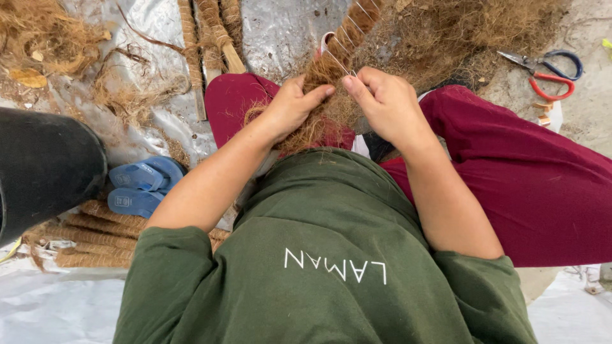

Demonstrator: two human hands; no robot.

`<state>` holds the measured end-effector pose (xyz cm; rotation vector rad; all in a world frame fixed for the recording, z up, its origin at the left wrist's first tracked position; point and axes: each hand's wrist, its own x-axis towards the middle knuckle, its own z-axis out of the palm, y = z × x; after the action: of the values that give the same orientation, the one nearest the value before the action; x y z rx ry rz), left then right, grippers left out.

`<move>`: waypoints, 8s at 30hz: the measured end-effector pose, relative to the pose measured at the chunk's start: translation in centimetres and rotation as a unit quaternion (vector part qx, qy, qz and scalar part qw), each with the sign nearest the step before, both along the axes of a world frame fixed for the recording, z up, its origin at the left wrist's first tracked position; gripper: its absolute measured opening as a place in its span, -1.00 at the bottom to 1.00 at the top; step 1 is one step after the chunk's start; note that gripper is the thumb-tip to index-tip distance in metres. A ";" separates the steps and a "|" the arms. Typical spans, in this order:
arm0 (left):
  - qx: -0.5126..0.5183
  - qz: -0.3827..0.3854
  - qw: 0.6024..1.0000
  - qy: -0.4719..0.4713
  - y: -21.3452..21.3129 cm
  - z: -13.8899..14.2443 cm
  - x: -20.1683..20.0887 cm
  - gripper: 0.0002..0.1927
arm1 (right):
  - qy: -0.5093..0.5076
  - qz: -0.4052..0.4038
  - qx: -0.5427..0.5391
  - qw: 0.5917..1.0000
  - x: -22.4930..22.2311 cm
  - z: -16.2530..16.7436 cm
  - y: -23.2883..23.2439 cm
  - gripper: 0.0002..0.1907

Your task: The person sits on the floor and wraps coconut fiber around a broom handle using white twine. They repeatedly pull twine from a spool, wrap it around the fiber-covered handle, and tighten it to secure the fibers in place.

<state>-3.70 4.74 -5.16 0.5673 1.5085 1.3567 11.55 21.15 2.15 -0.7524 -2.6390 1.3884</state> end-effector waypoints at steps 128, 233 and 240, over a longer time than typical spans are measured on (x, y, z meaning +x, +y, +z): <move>0.110 0.017 0.990 -0.091 -1.3 1.4 -2.7 -0.52 | 0.180 -0.021 -0.320 0.930 -0.3 -1.4 -0.7 -0.89; 0.178 -0.006 0.707 0.684 -5.6 7.6 1.2 -0.72 | 0.258 -0.116 -0.308 0.908 -1.7 -4.3 -1.7 -0.58; 0.178 -0.037 0.686 0.705 -7.2 7.4 1.6 -0.76 | 0.277 -0.113 -0.363 0.883 -1.9 -4.8 -2.2 -0.61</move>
<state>-2.11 -2.49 2.26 2.2689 2.2729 1.0599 9.66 18.97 -2.62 -0.5489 -1.5328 2.1286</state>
